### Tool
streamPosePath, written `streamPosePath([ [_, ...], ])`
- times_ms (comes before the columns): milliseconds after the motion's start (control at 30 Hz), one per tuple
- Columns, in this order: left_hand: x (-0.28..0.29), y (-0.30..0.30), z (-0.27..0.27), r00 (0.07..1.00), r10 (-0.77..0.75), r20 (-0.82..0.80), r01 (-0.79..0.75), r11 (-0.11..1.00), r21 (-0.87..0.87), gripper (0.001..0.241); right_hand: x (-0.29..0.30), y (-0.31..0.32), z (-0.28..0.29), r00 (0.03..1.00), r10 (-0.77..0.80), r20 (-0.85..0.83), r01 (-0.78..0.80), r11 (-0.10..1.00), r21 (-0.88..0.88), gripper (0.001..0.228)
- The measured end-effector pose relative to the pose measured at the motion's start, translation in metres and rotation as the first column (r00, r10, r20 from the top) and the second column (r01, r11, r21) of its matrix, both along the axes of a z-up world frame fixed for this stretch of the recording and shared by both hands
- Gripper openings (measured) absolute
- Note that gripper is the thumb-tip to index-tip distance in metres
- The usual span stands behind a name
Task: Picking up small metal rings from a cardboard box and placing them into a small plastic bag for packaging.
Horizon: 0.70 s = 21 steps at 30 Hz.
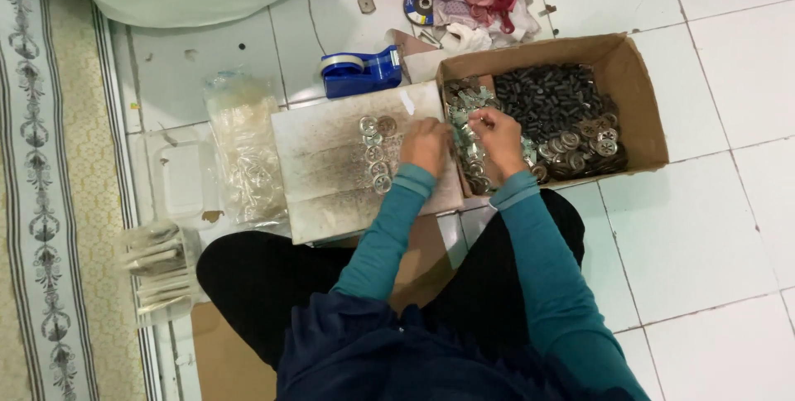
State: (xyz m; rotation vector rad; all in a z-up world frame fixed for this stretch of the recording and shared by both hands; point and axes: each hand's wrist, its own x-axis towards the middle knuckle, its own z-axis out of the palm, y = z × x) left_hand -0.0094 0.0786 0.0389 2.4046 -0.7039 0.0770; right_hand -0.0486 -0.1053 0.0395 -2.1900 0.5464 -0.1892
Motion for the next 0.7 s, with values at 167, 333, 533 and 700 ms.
streamPosePath([
  [167,-0.025,-0.09,-0.108,0.956,-0.291,0.027,0.263,0.895,0.359,0.013,-0.037,-0.034,-0.023,0.95,0.106,-0.292,-0.142,0.984,-0.104,0.026],
  [333,-0.033,-0.119,-0.126,0.92,-0.337,-0.202,0.388,0.699,0.6,0.017,-0.035,-0.029,-0.023,0.751,0.187,-0.633,-0.35,0.926,-0.141,0.03],
  [533,-0.029,-0.123,-0.126,0.935,-0.281,-0.214,0.349,0.634,0.691,0.023,-0.018,-0.005,0.005,0.618,0.159,-0.77,-0.432,0.887,-0.163,0.033],
  [700,-0.036,-0.111,-0.103,0.951,-0.278,-0.136,0.3,0.721,0.624,0.019,-0.018,0.002,0.01,0.609,0.115,-0.785,-0.341,0.931,-0.128,0.028],
])
